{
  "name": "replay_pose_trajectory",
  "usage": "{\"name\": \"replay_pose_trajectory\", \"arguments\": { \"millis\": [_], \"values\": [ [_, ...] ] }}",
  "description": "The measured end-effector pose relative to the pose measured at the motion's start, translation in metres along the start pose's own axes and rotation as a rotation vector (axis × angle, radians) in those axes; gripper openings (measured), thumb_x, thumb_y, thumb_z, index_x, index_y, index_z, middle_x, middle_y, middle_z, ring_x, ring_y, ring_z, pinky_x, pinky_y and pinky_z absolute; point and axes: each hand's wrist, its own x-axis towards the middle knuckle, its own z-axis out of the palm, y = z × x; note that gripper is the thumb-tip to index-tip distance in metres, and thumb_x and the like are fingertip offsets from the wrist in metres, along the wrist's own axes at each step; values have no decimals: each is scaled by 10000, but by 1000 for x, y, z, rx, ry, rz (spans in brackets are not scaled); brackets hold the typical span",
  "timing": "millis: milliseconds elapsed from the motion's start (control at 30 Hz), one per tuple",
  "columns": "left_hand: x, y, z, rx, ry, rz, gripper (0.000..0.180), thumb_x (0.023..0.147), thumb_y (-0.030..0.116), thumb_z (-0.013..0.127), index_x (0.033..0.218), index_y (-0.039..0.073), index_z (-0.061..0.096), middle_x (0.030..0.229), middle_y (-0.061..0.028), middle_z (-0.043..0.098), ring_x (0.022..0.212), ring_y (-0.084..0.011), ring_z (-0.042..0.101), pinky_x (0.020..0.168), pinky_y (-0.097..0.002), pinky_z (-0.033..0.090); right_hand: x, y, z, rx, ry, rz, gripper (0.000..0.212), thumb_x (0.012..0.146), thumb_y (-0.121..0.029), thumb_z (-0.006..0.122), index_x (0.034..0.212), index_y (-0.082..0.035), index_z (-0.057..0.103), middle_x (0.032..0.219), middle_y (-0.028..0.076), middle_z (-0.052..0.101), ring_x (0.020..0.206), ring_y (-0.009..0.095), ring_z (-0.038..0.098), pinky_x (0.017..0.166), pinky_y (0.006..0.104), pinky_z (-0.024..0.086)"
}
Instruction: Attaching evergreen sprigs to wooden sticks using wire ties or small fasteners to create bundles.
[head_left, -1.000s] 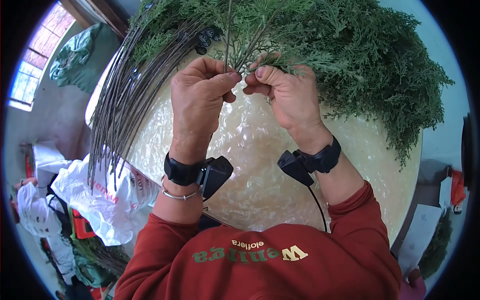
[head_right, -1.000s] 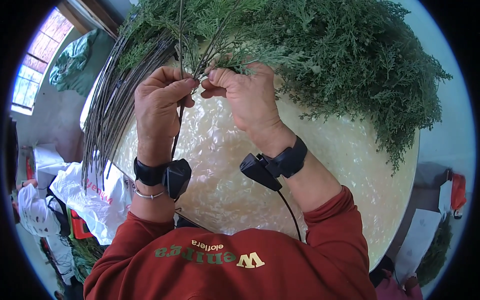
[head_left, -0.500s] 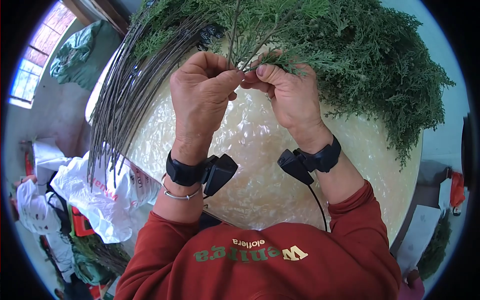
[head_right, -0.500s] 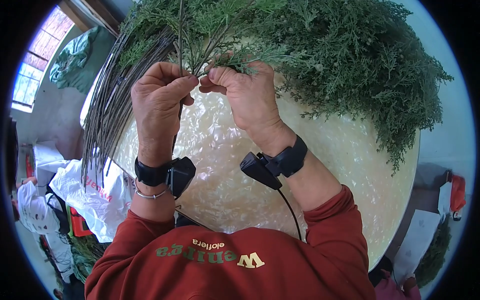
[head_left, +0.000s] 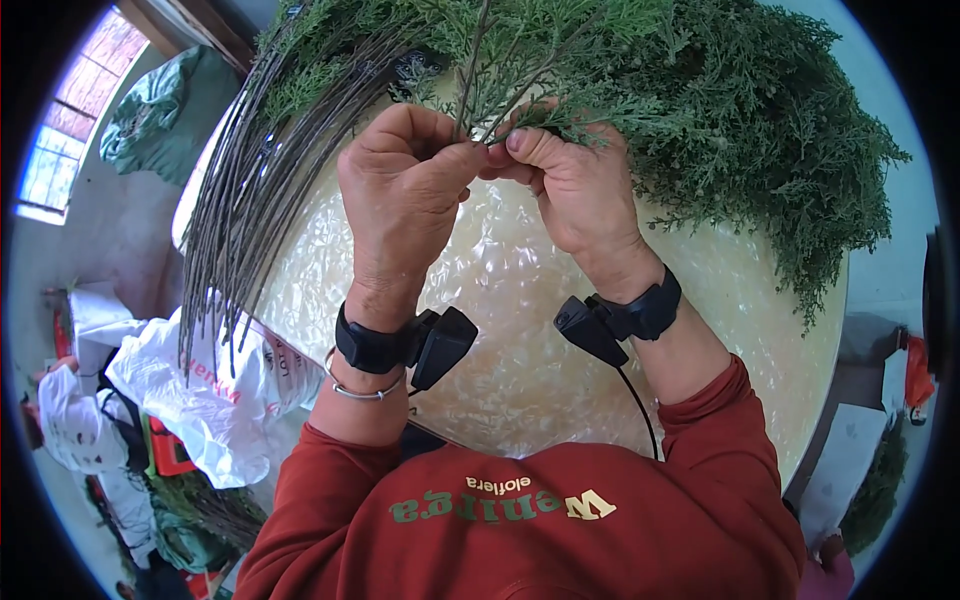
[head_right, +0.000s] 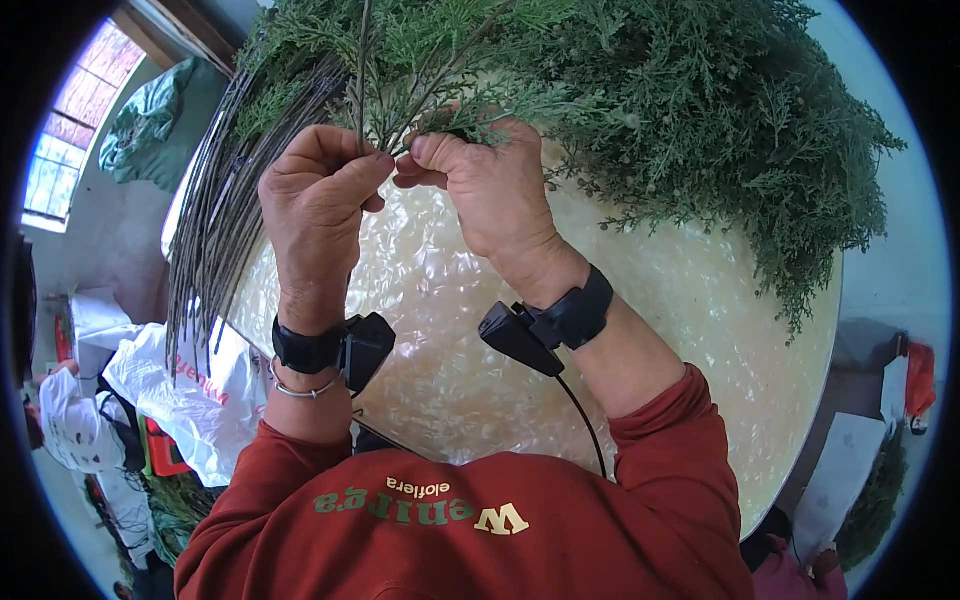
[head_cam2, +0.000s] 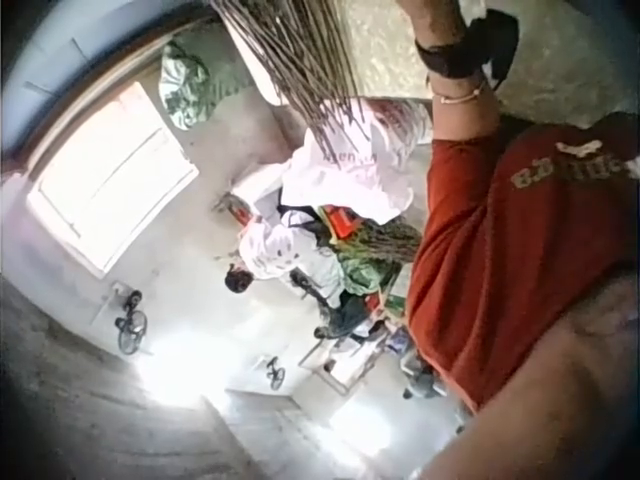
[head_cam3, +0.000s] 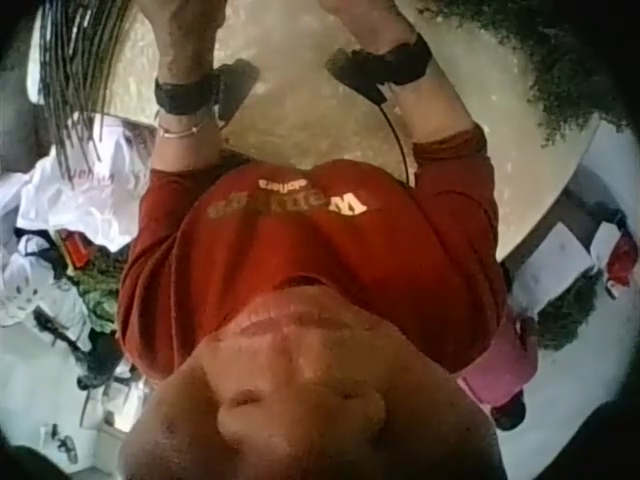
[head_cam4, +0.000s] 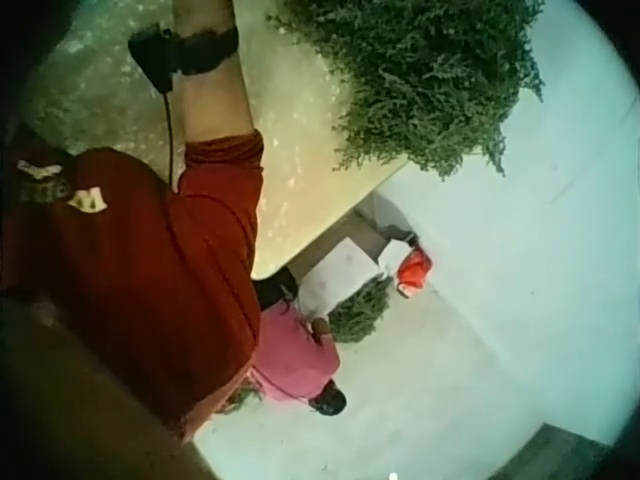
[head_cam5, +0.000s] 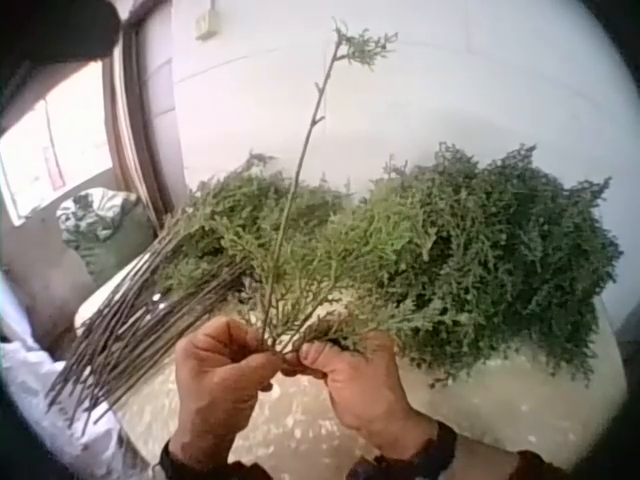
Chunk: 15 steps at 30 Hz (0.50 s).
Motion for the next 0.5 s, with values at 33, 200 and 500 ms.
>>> {"name": "replay_pose_trajectory", "arguments": {
  "millis": [33,200,500],
  "values": [
    [0,0,0,-13,-1,11,71,696,-20,637,702,-18,566,600,-24,568,492,-60,504,436,-188,386,0,1,1,1,0,-2,72,795,4,581,849,48,597,774,121,627,678,209,623,640,352,550],
    [-1,-2,1,19,16,18,65,695,-20,637,708,-17,573,602,-19,567,502,-54,498,443,-187,383,-2,3,0,-39,20,-21,53,783,6,591,826,36,593,739,100,614,628,183,598,537,309,504],
    [-2,-3,1,118,10,61,62,680,-24,643,699,-18,584,602,-7,563,537,-43,483,469,-195,382,-3,0,4,-104,29,-9,33,774,14,598,800,34,594,721,100,611,581,189,587,502,300,483]
  ]
}}
